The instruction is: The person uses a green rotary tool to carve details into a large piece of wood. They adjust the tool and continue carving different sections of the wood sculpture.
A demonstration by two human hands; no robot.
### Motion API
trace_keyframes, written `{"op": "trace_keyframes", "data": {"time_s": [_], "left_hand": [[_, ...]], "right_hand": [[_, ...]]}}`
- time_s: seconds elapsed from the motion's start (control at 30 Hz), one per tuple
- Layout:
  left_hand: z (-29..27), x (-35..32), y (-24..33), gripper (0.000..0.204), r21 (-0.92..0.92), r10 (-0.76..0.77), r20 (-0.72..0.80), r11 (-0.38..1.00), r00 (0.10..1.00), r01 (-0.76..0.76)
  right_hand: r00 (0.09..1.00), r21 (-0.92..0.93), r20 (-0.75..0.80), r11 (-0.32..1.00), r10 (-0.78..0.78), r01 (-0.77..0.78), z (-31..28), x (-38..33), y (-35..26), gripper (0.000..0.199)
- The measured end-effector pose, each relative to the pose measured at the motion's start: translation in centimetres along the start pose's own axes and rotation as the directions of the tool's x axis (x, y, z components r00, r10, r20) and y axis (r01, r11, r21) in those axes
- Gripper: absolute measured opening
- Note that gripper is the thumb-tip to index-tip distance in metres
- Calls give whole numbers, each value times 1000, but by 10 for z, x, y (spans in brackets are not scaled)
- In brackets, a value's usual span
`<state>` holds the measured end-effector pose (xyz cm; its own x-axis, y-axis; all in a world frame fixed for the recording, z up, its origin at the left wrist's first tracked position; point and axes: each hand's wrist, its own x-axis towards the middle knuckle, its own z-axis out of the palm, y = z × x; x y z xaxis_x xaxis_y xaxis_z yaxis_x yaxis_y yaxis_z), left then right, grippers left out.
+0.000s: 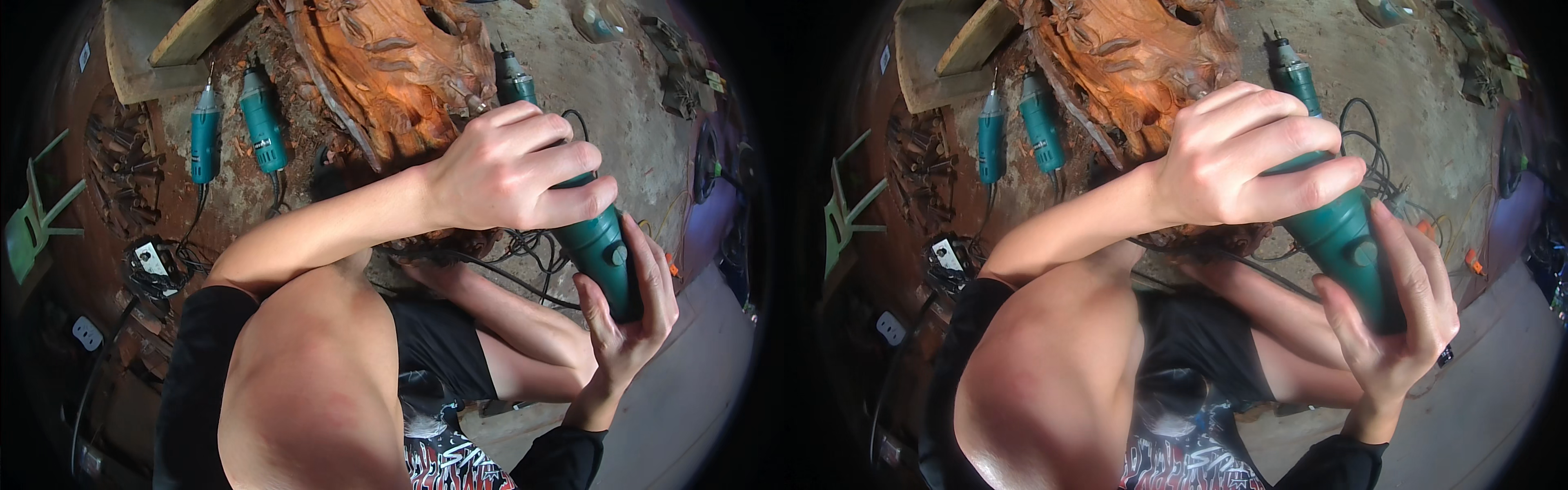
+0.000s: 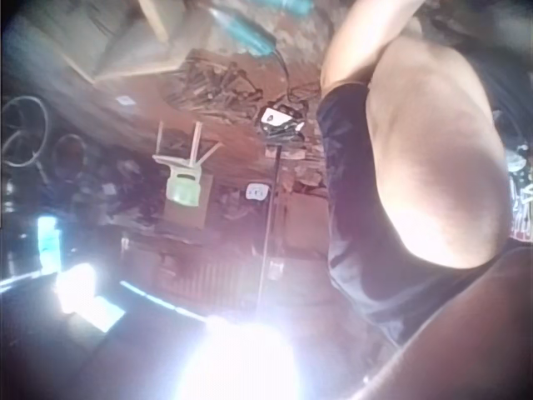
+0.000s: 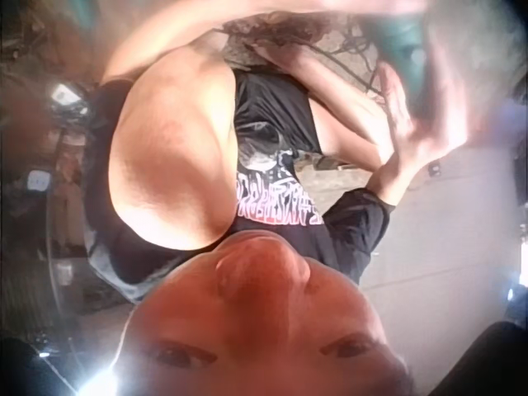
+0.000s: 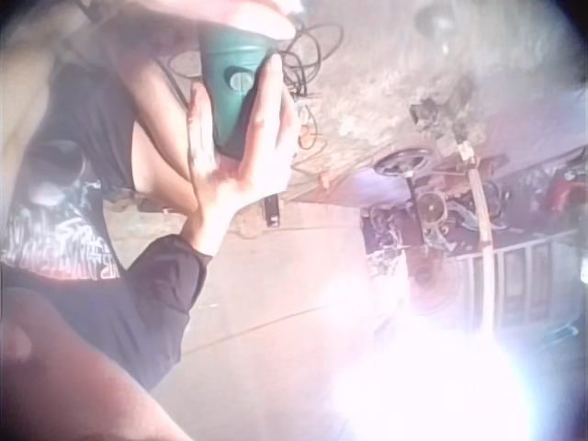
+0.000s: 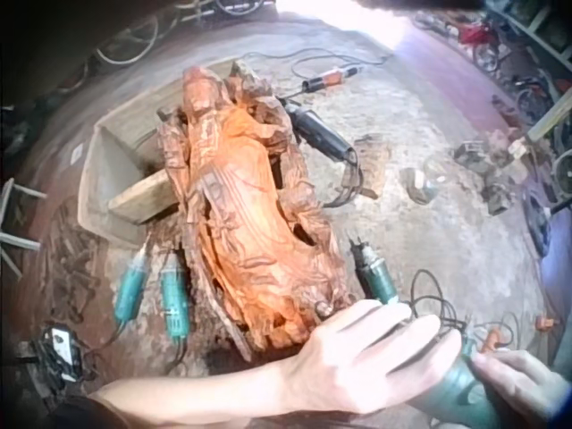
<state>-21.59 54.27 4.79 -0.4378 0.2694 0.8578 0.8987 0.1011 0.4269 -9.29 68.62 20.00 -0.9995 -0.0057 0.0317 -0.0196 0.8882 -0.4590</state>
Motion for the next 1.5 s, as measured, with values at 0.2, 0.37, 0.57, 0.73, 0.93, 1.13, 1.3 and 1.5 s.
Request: {"op": "trace_keyframes", "data": {"time_s": [0.2,0.37,0.57,0.73,0.93,1.13,1.3,1.5], "left_hand": [[2,1,-1,28,5,-12,-59,1000,998,12],[2,2,-3,28,15,-13,-70,1000,997,14],[2,3,-4,27,19,-12,-65,1000,998,13],[3,1,-5,27,14,0,-55,1000,998,1],[3,1,-3,26,21,-23,-53,999,998,24],[5,-1,-6,24,47,-2,-62,999,998,5],[4,-1,-5,24,30,-9,-34,999,999,10],[5,-1,-5,22,50,-11,-69,999,998,15]], "right_hand": [[1000,-23,12,1000,11,-10,-3,6,-5,65],[999,-9,9,999,36,-35,-3,9,-9,66],[999,15,4,999,53,-53,-2,9,-8,65],[999,7,-1,999,53,-53,0,7,-7,64],[998,12,15,998,55,-55,-1,8,-3,64],[999,7,-1,999,41,-41,2,8,-3,63],[999,13,3,999,44,-44,2,4,-1,63],[1000,3,1,1000,30,-30,2,6,-3,62]]}}
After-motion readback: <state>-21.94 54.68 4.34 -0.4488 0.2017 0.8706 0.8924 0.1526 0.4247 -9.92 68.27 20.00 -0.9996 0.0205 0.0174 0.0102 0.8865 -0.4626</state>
